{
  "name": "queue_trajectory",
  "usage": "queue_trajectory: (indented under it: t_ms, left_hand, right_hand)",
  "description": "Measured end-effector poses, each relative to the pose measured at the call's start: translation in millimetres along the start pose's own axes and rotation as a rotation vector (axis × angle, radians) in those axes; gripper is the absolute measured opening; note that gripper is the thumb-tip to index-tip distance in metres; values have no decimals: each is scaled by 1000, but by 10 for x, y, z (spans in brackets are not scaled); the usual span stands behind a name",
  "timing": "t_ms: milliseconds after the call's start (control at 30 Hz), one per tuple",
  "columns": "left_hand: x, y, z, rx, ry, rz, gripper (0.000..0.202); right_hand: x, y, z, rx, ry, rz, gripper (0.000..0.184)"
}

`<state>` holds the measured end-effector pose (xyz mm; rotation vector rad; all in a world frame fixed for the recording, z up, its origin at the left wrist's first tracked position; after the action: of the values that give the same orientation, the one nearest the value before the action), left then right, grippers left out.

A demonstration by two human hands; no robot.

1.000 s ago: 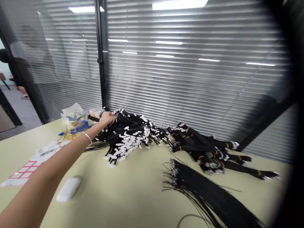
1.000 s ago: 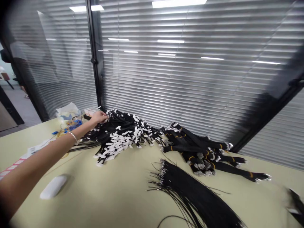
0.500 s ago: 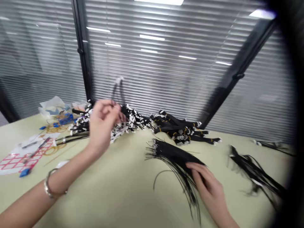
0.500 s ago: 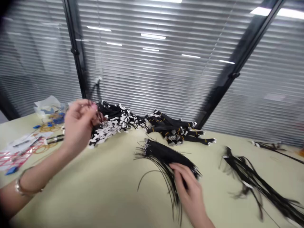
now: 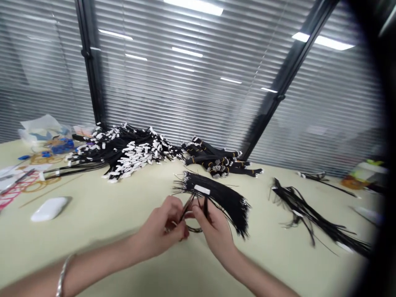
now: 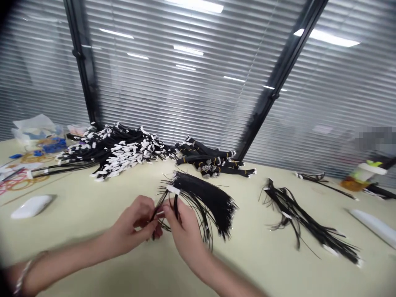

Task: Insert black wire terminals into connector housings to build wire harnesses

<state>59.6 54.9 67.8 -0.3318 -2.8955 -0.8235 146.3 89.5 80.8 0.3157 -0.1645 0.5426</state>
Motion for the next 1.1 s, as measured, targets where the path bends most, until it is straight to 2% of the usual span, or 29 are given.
queue_trajectory:
  t_ms: [100,200,300,400,467,567,633,700,767,833,900,933,967,1033,1100]
  left_hand:
    - [78,-89,95,71,-51,-56,15]
    - [213,-80,129,83,106,-57,29]
    - [261,-19,189,68,318,60,39]
    - [241,-1,313,119,360,144,38]
    - [221,-26,405,215,254,133,43]
    - [147,-77,471,337,-44,72,54]
    - [95,-56,388,269,-141,69,33]
    - [62,-42,304,189,-138,91,11]
    - [50,-63,300,204,-154,95,15]
    - [82,-91,321,262,-217,49,19]
    - [96,-113,328,333,-287,36,12]
    - [97,-124,331,380,-308,44,8]
    - [97,-134,332,429,-317,58,20]
    - [105,-150,330,508,-267,104,46]
    - [94,-165,327,554,-171,191,48]
  right_hand:
    - [-10,-31,-188,-82,-11,42,28]
    - [33,-75,-358,-138,-89,74,25]
    - [141,-98,-491,-149,-146,72,29]
    - [223,-84,-558,-131,-160,79,21]
    - [225,-69,-537,-91,-166,97,24]
    - [116,-92,-454,-25,-173,160,26]
    - [-1,-145,-410,-4,-171,216,24]
    - [-95,-203,-388,-2,-157,250,22]
    - [-122,-236,-397,-21,-123,242,21]
    - [-64,-235,-449,-80,-63,195,23]
    - [30,-224,-535,-184,29,172,31]
    - [65,-224,-576,-247,82,193,36]
    - [83,-232,-602,-310,136,247,39]
    - [77,-281,-594,-423,217,422,43]
    - [65,-356,-539,-513,234,601,44]
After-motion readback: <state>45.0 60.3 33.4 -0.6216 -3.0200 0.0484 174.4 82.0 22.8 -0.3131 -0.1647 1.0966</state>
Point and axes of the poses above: each hand's wrist, its own y-axis towards the middle knuckle, its own x-axis out of the back of the hand, z = x × y, the point moved 9 cm from there along y, towards the middle knuckle, and after that the axes turned 10 degrees about -x, right-handed, at the moved point
